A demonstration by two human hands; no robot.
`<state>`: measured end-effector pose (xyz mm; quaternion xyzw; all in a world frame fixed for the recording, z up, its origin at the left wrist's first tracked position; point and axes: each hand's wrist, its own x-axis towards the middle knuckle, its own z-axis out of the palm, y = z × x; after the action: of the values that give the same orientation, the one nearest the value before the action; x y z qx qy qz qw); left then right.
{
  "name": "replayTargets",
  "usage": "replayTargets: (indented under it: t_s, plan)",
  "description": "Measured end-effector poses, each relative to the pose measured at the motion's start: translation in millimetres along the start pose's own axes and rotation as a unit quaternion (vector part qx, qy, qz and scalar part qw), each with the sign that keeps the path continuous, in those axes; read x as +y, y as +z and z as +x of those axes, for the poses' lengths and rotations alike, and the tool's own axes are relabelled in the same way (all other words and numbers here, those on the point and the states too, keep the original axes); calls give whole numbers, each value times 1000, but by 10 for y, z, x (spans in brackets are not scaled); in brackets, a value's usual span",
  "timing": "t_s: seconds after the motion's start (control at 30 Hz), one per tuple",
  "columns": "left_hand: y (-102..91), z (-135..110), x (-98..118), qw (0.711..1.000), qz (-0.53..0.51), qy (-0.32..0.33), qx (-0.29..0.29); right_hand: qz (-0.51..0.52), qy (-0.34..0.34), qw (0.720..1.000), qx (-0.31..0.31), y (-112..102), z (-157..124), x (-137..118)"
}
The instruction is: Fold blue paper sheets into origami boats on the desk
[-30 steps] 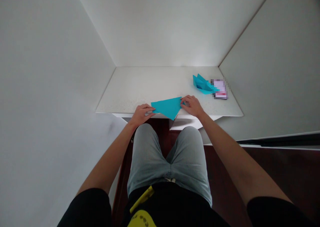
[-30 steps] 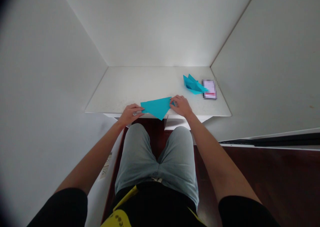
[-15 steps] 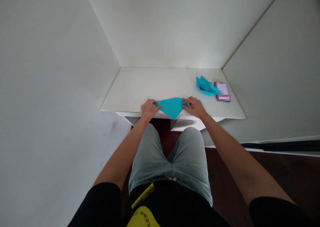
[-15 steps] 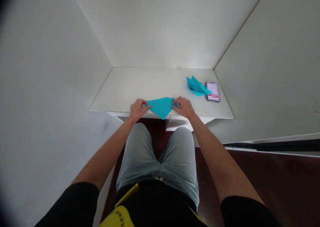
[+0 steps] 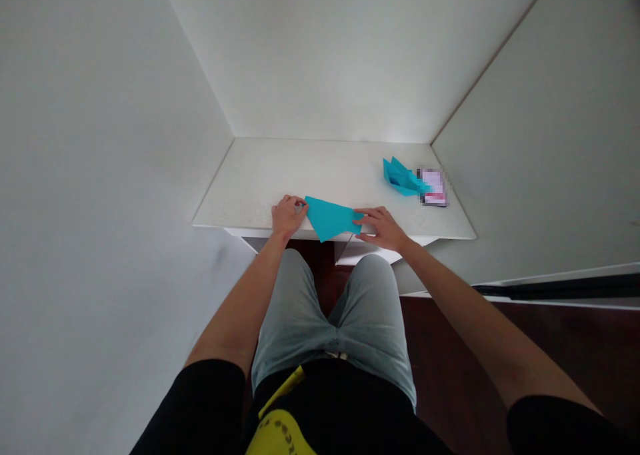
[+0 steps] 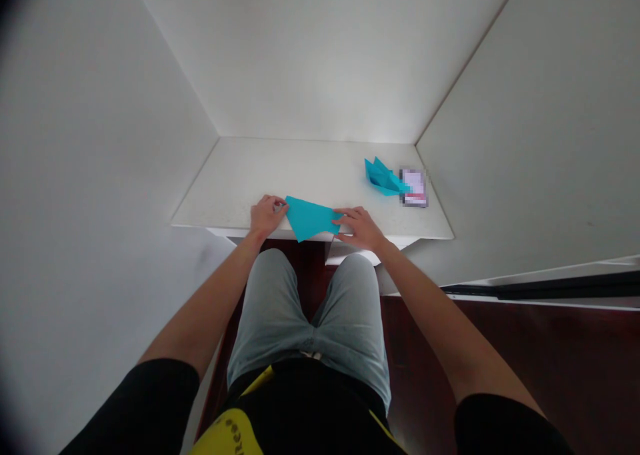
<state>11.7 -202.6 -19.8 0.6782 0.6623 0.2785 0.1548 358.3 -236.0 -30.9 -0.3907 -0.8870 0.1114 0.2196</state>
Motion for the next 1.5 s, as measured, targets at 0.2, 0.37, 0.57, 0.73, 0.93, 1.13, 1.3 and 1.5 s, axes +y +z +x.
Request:
replayTargets:
  t_s: [0.2, 0.37, 0.57, 0.73, 0.93, 1.13, 1.3, 1.5]
  plan:
    - [-20, -2, 18, 1000, 23, -1, -17, 34, 50, 998, 26, 64, 44, -40]
    - [-45, 15, 7, 998, 50, -7, -49, 24, 125, 991, 37, 188, 144, 44]
    - [-79, 74, -91, 992, 58, 8, -110, 39, 141, 989, -9, 161, 292, 249]
    - [-124, 98, -158, 989, 38, 31, -141, 19, 146, 987, -71, 9, 438, 322]
    - [-150, 102, -155, 987, 23, 35, -153, 55, 150, 982, -103, -90, 534, 238]
    - [-136, 110, -169, 985, 29, 54, -161, 44, 166, 976, -131, -123, 573, 144]
    - [-155, 113, -160, 984, 25, 58, -169, 19, 169, 978, -121, -103, 649, 112]
    - [-155, 123, -153, 986, 21, 44, -162, 94, 160, 976, -115, -98, 662, 83]
